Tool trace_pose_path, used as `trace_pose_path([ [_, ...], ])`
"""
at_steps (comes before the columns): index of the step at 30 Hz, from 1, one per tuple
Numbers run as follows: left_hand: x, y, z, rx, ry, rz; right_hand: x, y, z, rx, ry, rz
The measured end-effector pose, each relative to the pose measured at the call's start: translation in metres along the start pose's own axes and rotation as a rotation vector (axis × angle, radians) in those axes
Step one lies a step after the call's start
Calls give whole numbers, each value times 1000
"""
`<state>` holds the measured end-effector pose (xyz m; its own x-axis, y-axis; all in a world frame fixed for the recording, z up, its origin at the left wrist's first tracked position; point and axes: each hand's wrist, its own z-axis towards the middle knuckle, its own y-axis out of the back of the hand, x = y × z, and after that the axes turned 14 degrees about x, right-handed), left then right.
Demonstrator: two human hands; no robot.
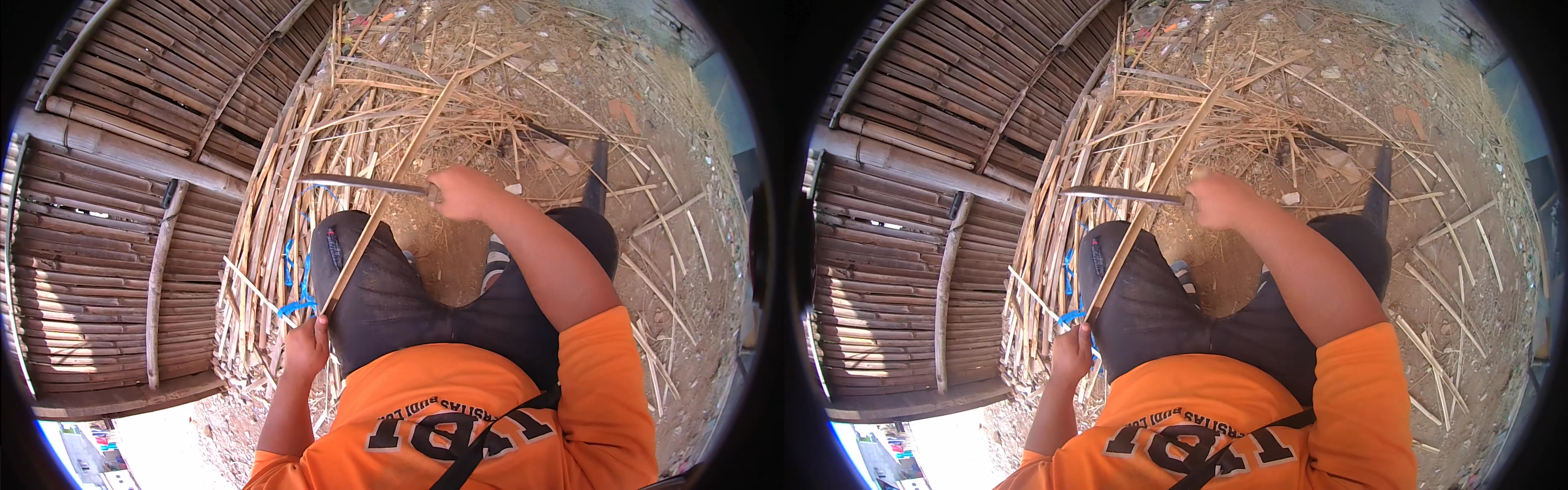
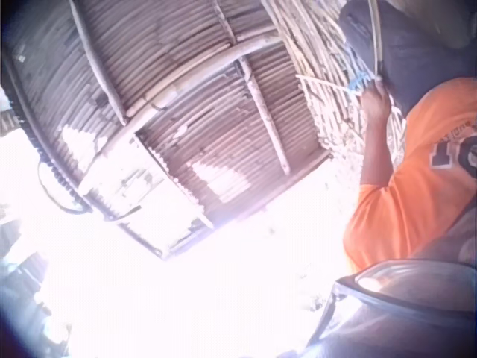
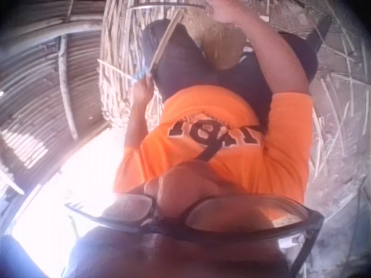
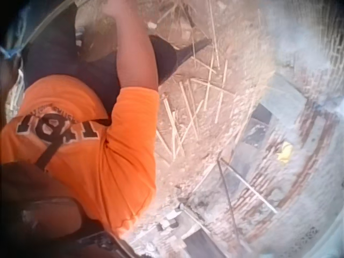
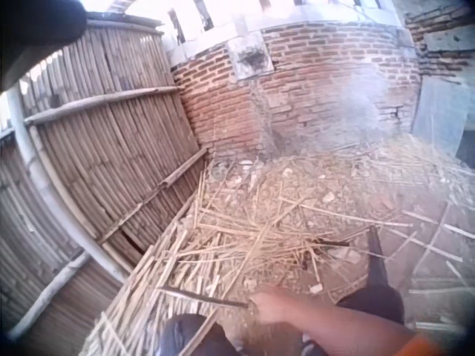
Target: The person shaves a strip of bamboo using a knife, working the blade along the length of the wood to smooth and thin it while sitting among wood debris.
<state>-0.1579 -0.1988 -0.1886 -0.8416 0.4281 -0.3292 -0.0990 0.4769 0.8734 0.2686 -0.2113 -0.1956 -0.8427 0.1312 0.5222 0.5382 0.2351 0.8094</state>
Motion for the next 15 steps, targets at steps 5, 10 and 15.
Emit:
trace_pose_path([
  [5,-17,-12,-3,-98,31,101,14,15,-15,128,51,-98],
  [10,-22,-6,-4,-95,57,112,-54,27,10,-92,-153,87],
  [15,-17,-4,-8,-44,25,68,22,18,-14,154,12,-111],
])
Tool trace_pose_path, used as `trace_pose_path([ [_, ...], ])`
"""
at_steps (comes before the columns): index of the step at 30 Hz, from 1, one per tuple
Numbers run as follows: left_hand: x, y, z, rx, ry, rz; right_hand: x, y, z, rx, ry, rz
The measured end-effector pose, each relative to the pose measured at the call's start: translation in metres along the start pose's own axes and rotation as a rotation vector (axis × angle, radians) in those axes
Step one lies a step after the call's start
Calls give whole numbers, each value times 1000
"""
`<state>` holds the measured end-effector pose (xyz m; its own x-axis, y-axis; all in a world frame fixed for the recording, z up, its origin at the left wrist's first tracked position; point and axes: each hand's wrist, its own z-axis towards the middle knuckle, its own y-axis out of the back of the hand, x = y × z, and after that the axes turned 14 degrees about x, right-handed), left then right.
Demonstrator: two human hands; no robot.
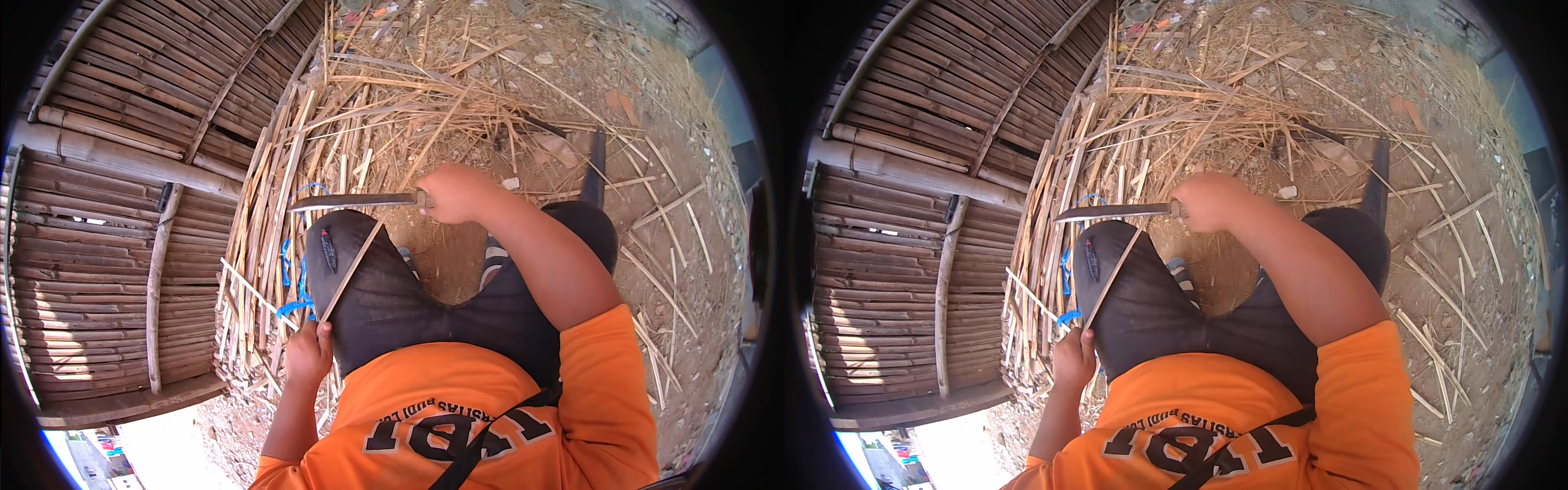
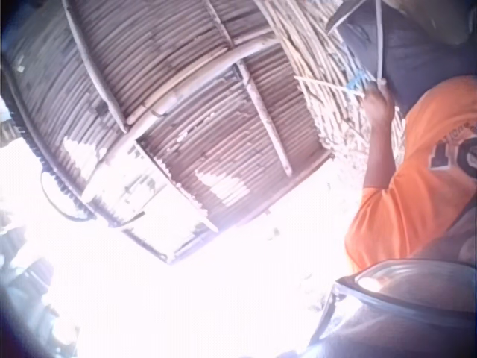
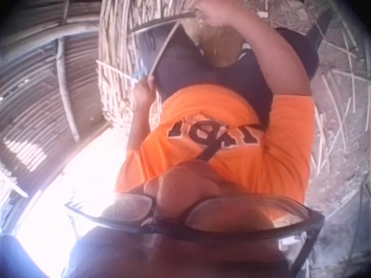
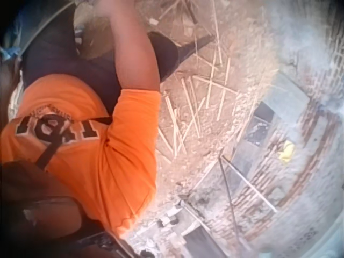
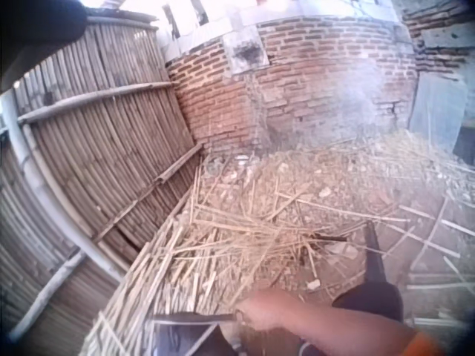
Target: The person shaves a strip of bamboo using a knife, working the blade along the length of the wood to smooth and thin it while sitting among wood debris.
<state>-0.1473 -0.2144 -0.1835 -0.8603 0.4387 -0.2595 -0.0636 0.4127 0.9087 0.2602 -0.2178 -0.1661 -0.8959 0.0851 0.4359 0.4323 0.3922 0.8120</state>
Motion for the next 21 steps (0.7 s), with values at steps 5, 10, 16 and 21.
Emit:
trace_pose_path([
  [5,2,-13,8,-59,-41,20,-42,3,0,23,-22,160],
  [10,13,-6,8,3,-71,-37,-58,0,14,-132,-83,196],
  [16,19,-10,12,26,-100,-65,-36,-8,6,137,57,162],
  [21,10,-9,11,-37,-40,22,-52,7,6,40,-141,194],
])
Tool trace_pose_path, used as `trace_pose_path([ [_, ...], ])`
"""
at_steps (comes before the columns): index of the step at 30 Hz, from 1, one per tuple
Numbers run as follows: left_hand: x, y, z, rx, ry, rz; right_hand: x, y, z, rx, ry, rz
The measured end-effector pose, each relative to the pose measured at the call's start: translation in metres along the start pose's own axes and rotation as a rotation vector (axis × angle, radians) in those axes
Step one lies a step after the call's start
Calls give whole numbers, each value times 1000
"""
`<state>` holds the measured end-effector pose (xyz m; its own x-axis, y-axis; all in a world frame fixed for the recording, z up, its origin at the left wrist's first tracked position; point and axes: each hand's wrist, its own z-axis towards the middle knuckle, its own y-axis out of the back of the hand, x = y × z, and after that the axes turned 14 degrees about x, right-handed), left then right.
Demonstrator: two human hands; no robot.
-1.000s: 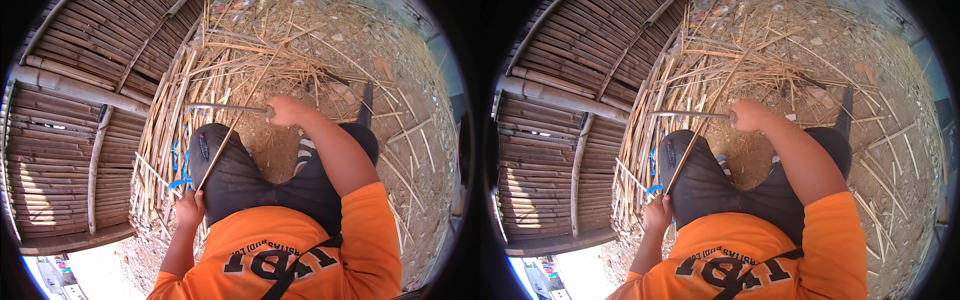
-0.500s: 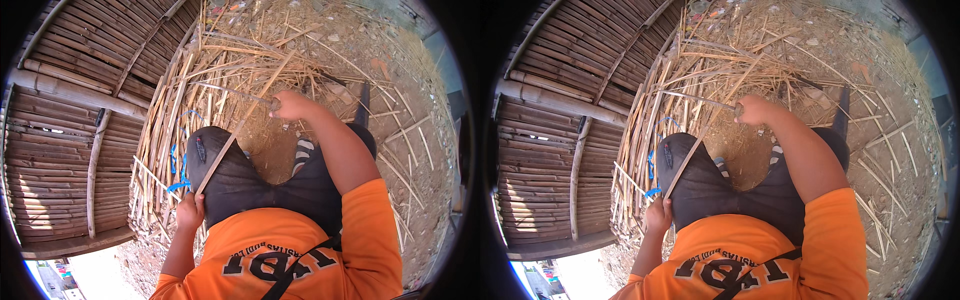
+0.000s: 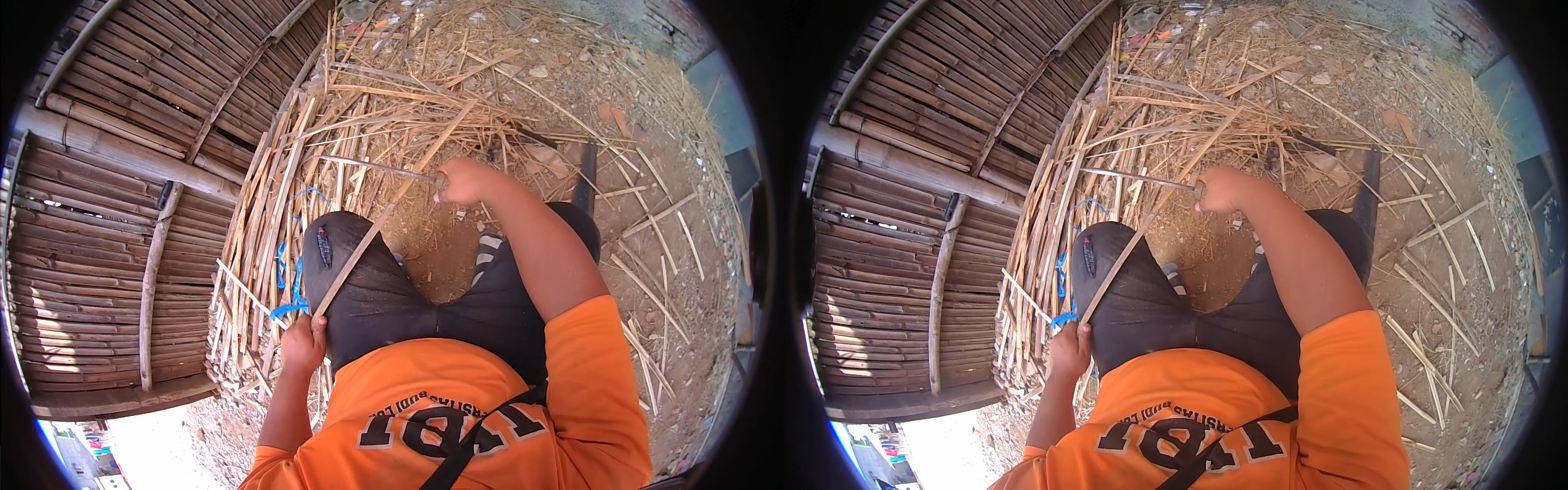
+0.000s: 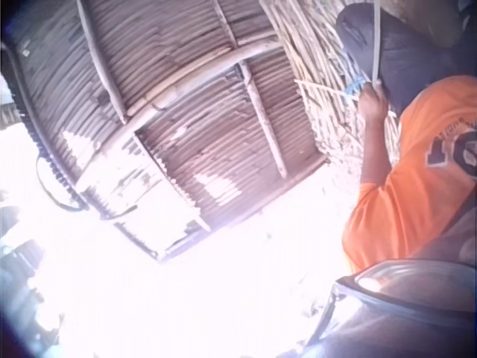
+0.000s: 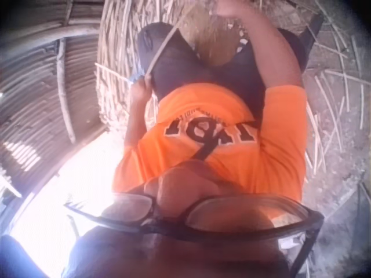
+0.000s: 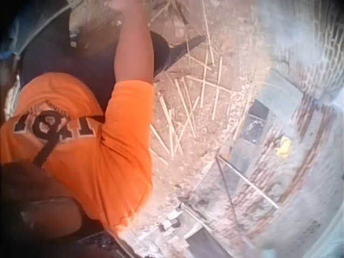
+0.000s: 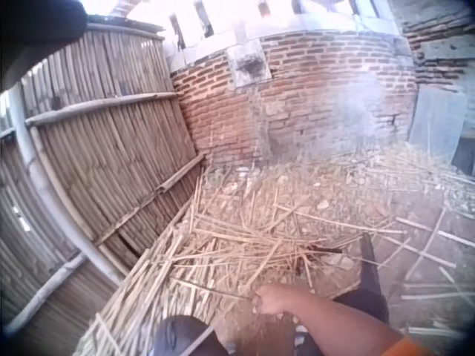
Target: The person shaves a strip of bamboo using a knife, working the blade along the length of the wood to smooth and thin it while sitting among wood debris.
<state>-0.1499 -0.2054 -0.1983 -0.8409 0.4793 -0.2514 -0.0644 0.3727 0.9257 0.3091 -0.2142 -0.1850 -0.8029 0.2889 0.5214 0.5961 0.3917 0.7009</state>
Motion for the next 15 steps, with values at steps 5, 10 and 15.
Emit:
trace_pose_path([
  [5,6,13,-5,108,-38,-142,33,-18,-16,-38,170,-137],
  [10,9,-4,7,45,-50,-86,-14,7,-11,72,-16,197],
  [15,12,6,6,51,-83,-74,-17,2,-9,-115,21,106],
])
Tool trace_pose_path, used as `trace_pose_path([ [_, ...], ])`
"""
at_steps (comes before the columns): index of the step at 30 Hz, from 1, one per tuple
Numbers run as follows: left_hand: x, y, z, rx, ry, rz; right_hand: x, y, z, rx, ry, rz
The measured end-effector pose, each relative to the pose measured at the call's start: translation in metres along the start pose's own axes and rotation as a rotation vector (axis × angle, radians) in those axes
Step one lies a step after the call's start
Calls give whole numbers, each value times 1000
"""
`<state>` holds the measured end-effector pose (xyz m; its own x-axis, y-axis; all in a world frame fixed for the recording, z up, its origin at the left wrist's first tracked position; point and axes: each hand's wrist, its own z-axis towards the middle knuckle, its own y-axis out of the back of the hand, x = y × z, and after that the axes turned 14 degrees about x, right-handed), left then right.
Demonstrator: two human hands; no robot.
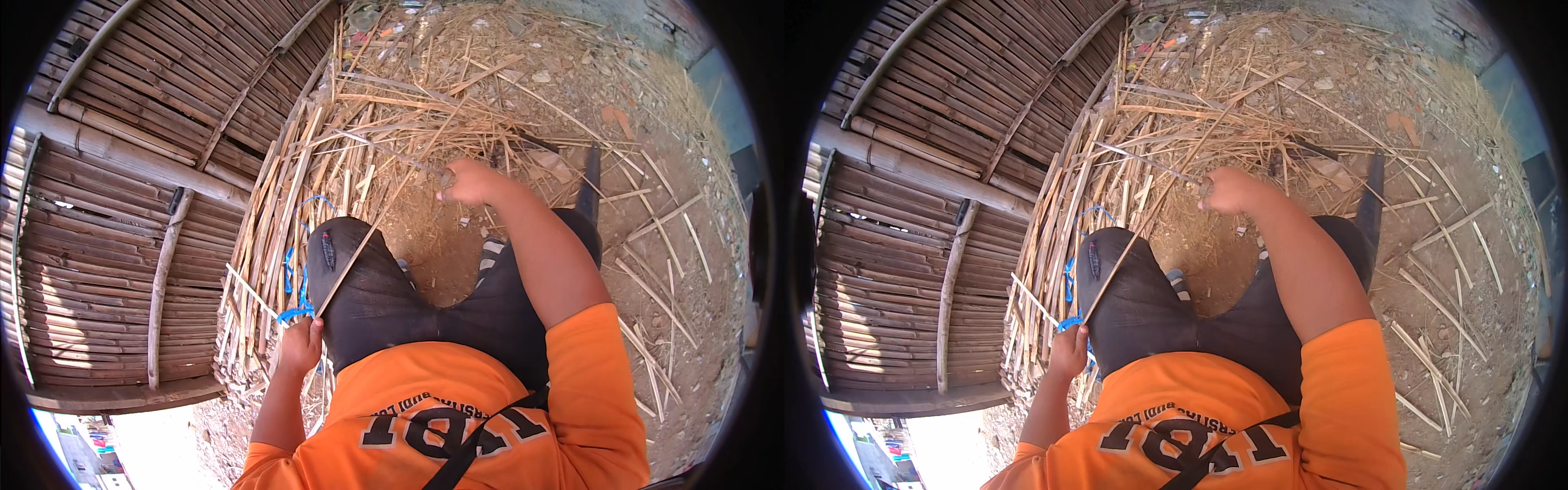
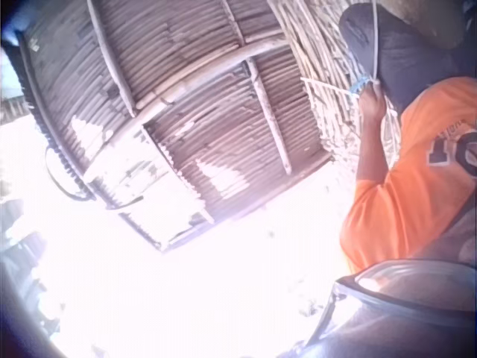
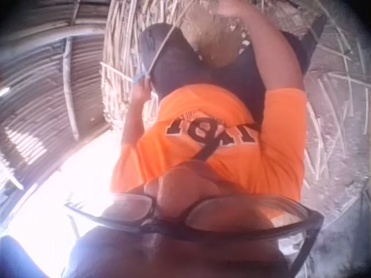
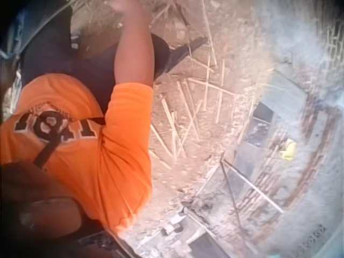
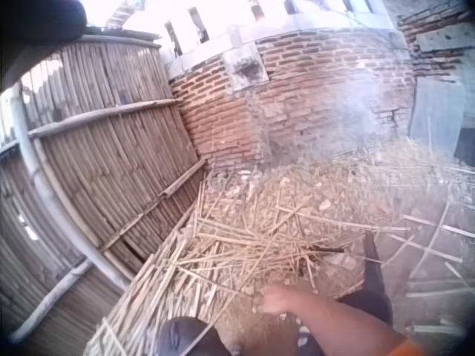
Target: The person shaves a strip of bamboo using a knife, working the blade along the length of the wood to smooth and thin it while sitting among wood debris.
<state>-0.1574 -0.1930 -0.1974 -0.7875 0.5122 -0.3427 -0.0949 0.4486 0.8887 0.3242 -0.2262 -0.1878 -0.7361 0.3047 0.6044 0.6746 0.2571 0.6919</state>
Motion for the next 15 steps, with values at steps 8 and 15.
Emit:
trace_pose_path([
  [8,-2,-1,-5,40,-14,-68,19,-22,-3,78,164,-144],
  [15,0,13,-4,158,39,-209,9,-18,13,-72,131,-41],
])
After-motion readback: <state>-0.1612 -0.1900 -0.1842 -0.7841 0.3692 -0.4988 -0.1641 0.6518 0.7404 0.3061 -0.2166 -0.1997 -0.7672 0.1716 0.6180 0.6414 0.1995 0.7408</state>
